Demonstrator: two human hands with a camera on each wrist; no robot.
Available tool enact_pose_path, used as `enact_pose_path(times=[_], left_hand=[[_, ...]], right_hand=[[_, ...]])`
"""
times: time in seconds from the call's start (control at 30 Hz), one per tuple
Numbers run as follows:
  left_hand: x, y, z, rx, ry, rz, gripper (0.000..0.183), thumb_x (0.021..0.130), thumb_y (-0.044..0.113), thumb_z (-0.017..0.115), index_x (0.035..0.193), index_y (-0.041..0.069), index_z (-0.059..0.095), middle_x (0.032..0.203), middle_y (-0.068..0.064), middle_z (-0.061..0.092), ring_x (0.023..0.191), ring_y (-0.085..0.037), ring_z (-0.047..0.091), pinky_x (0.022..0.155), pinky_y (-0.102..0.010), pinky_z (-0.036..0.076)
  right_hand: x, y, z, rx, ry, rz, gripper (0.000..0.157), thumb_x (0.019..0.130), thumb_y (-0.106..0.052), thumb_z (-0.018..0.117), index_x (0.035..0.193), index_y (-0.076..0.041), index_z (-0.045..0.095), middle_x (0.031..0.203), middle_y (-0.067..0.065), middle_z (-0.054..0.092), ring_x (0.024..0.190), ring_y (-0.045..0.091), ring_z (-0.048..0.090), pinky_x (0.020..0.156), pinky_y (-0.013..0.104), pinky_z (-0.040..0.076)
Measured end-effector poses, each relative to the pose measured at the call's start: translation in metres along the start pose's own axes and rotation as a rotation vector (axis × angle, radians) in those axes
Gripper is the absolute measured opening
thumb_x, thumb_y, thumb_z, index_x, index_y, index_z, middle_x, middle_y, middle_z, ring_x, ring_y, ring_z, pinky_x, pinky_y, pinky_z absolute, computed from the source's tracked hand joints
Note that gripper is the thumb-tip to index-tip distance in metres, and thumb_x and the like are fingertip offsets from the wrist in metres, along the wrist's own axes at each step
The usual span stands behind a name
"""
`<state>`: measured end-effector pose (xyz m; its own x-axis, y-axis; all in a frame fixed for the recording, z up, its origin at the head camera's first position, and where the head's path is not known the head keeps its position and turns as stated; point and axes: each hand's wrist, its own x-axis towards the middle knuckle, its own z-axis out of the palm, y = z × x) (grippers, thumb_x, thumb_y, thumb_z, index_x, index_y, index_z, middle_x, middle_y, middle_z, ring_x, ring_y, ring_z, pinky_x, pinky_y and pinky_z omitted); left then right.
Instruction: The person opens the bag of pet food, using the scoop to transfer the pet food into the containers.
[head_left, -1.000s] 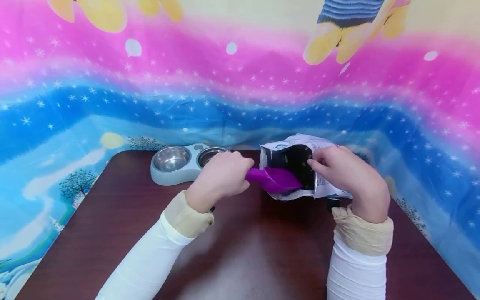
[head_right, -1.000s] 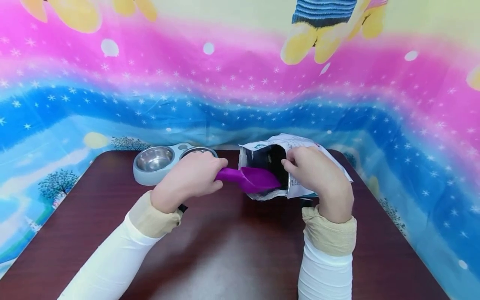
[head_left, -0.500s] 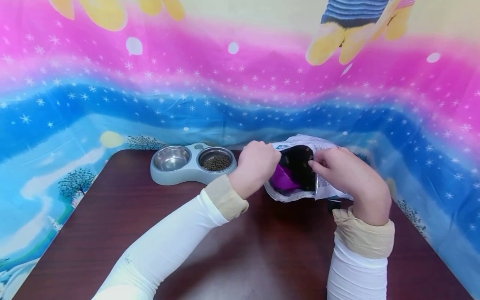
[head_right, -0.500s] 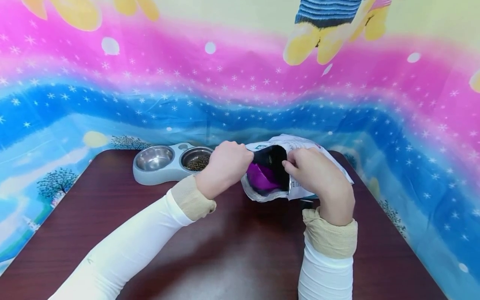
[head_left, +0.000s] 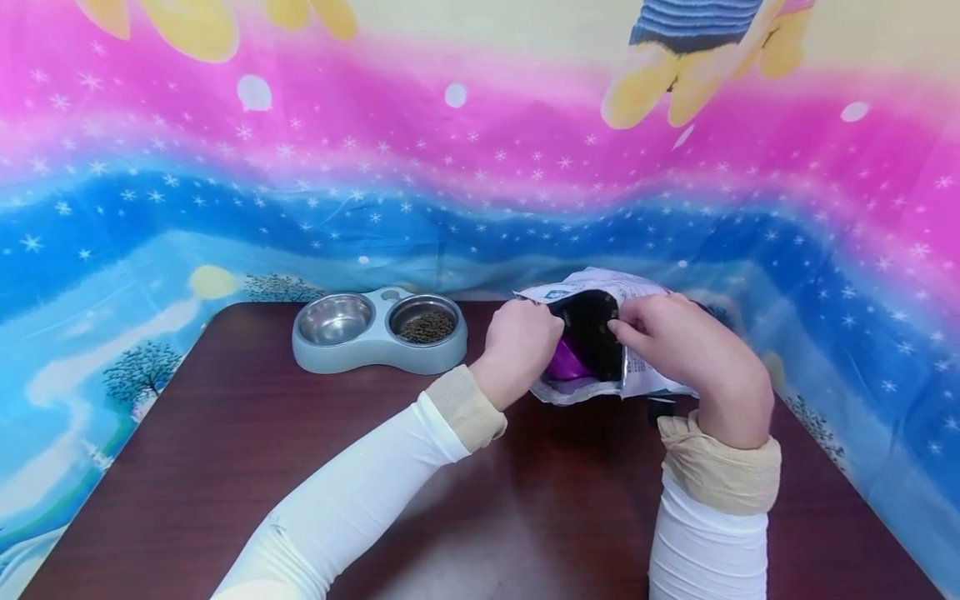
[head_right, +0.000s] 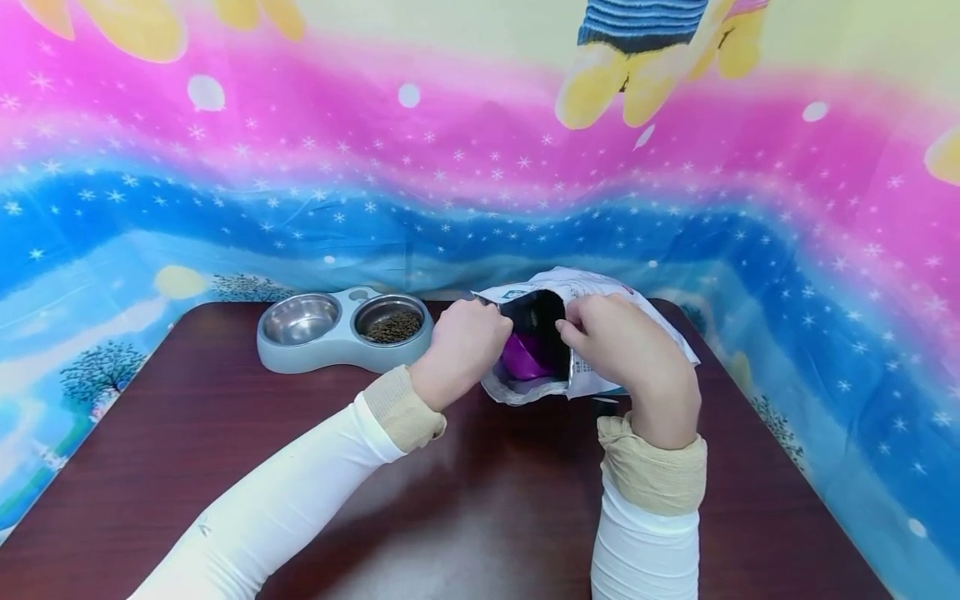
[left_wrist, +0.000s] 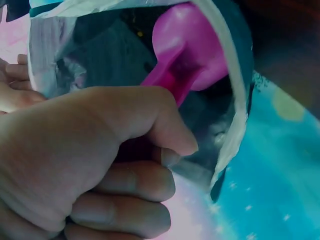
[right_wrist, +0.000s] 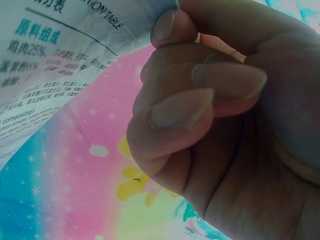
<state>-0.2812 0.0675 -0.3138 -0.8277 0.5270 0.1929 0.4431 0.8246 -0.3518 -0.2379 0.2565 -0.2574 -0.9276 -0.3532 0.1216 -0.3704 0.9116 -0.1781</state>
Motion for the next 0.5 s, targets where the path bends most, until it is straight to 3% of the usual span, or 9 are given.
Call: enact_pose_path(times=[0.3, 0.5], left_hand=[[-0.001, 0.006, 0.023, -0.090, 0.063, -0.067, 0.026, 0.106, 0.014, 0.064, 0.101, 0.024, 0.087, 0.095, -0.001, 0.085, 0.079, -0.021, 0.079, 0.062, -0.036, 0.065], [-0.006, 0.005, 0.033, -0.159, 0.076, -0.128, 0.027, 0.105, 0.011, 0.064, 0.099, 0.023, 0.087, 0.095, -0.001, 0.085, 0.080, -0.022, 0.079, 0.060, -0.037, 0.064]], right_hand=[[0.000, -0.001, -0.001, 0.006, -0.008, 0.011, 0.031, 0.108, -0.017, 0.063, 0.077, -0.013, 0.061, 0.066, 0.000, 0.048, 0.063, 0.016, 0.047, 0.071, 0.034, 0.043], [0.000, 0.000, -0.001, 0.008, -0.007, 0.013, 0.030, 0.108, -0.017, 0.063, 0.078, -0.012, 0.061, 0.066, 0.000, 0.048, 0.063, 0.016, 0.047, 0.070, 0.034, 0.044]])
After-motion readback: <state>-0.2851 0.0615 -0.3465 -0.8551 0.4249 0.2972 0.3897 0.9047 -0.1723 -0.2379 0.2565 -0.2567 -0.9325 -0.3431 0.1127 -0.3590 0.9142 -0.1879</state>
